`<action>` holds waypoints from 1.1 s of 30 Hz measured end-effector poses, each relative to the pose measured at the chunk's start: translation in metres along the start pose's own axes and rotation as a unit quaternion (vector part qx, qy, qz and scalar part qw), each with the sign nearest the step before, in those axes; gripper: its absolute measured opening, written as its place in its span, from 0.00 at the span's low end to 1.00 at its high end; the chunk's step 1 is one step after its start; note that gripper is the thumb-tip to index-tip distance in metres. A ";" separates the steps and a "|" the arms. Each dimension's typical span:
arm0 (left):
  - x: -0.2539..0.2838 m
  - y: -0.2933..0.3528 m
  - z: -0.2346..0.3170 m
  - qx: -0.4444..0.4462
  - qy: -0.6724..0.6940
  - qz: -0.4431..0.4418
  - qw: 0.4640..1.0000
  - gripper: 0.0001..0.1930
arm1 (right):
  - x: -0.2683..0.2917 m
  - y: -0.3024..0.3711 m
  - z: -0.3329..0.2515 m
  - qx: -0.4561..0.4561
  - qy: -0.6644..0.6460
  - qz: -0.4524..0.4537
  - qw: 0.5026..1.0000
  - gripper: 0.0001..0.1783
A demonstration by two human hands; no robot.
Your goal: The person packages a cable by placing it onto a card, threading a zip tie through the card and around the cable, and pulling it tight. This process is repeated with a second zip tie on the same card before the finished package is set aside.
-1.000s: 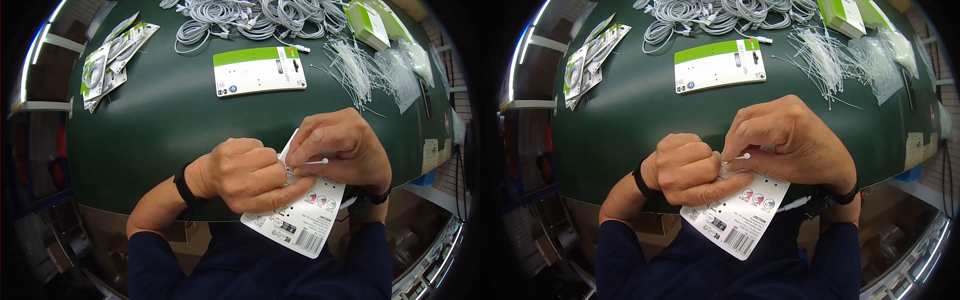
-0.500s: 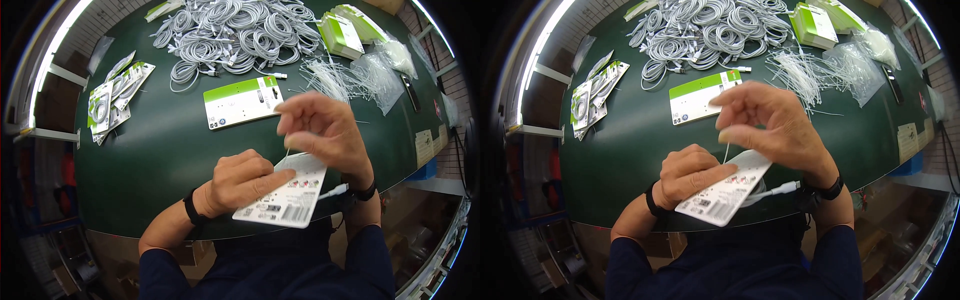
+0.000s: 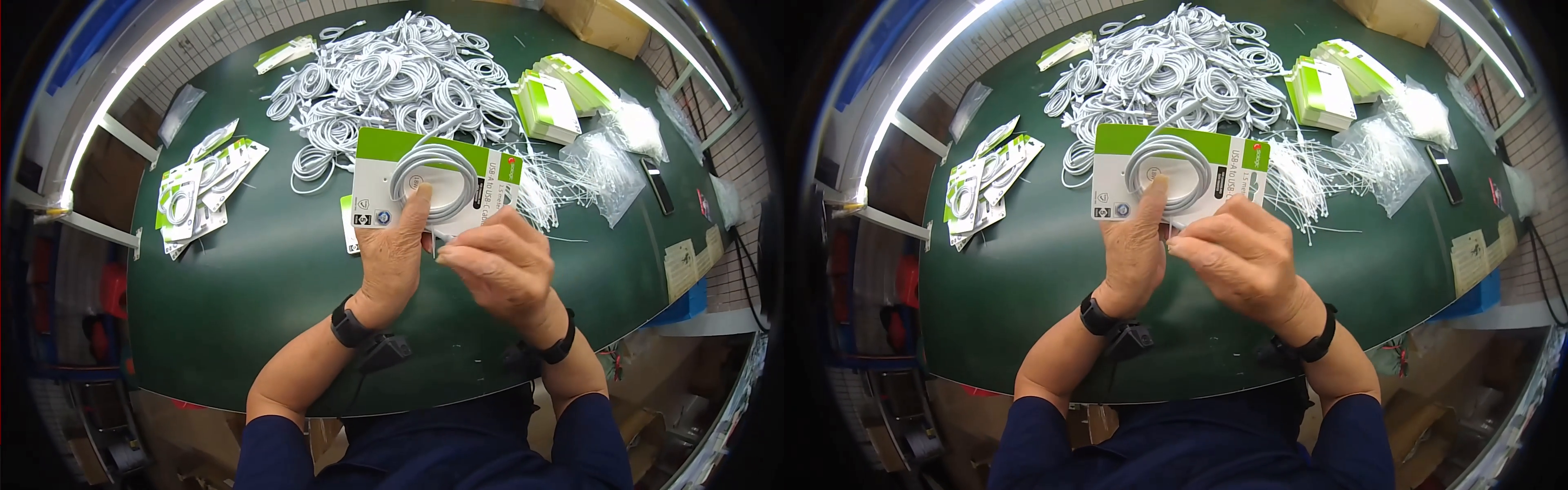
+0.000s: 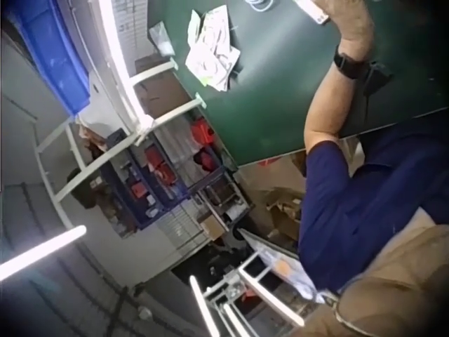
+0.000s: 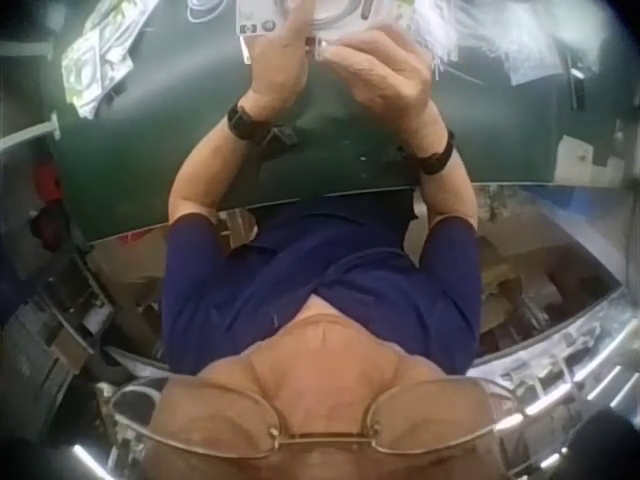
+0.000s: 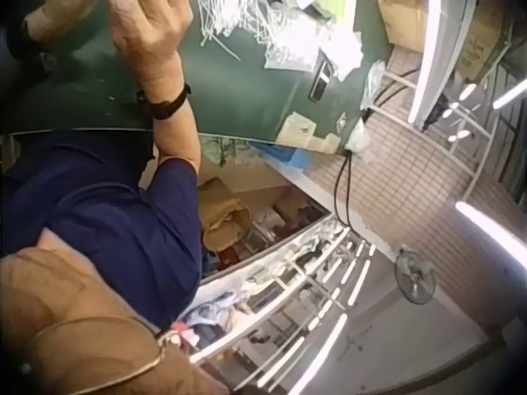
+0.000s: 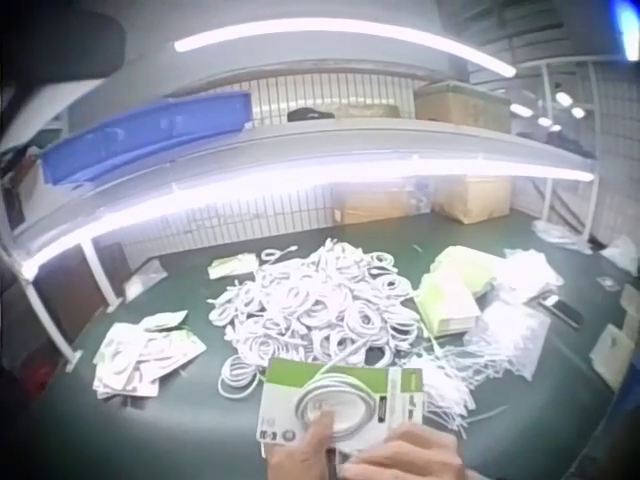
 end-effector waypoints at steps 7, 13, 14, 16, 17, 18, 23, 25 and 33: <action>0.000 -0.004 -0.002 -0.012 0.002 0.025 1.000 0.09 | -0.004 0.000 0.018 -0.046 0.060 -0.014 0.997 0.21; 0.004 -0.006 0.011 -0.088 -0.090 -0.004 0.992 0.11 | -0.015 0.010 0.027 -0.068 0.036 -0.028 0.997 0.20; 0.006 -0.007 0.009 -0.088 -0.089 -0.001 0.992 0.11 | -0.017 0.010 0.019 -0.048 0.047 -0.027 0.997 0.19; 0.009 -0.009 0.009 -0.106 -0.097 0.005 0.990 0.10 | -0.020 0.010 0.002 -0.003 0.067 -0.021 0.998 0.19; 0.011 -0.010 0.008 -0.113 -0.100 0.007 0.989 0.10 | -0.024 0.010 -0.002 -0.003 0.067 -0.023 0.997 0.19; 0.012 -0.010 0.007 -0.112 -0.098 0.007 0.989 0.10 | -0.028 0.011 -0.007 -0.001 0.076 -0.020 0.997 0.18; 0.012 -0.008 0.010 -0.125 -0.182 -0.018 0.975 0.09 | -0.024 0.009 -0.004 -0.023 0.044 0.023 0.999 0.16; 0.012 -0.007 0.009 -0.120 -0.188 -0.030 0.974 0.09 | -0.019 0.008 0.007 -0.037 0.017 0.041 0.998 0.15; 0.005 -0.006 -0.010 0.020 -0.047 0.001 0.999 0.09 | -0.010 0.020 0.058 -0.193 -0.080 0.027 0.978 0.12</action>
Point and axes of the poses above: each hand's wrist, its own y-axis away from the middle knuckle, its own x-axis out of the back of the hand, z = x × y, the point moved 7 cm from there along -y, towards the middle knuckle, and after that the axes turned 9 degrees about -z, right-handed, at the moved point
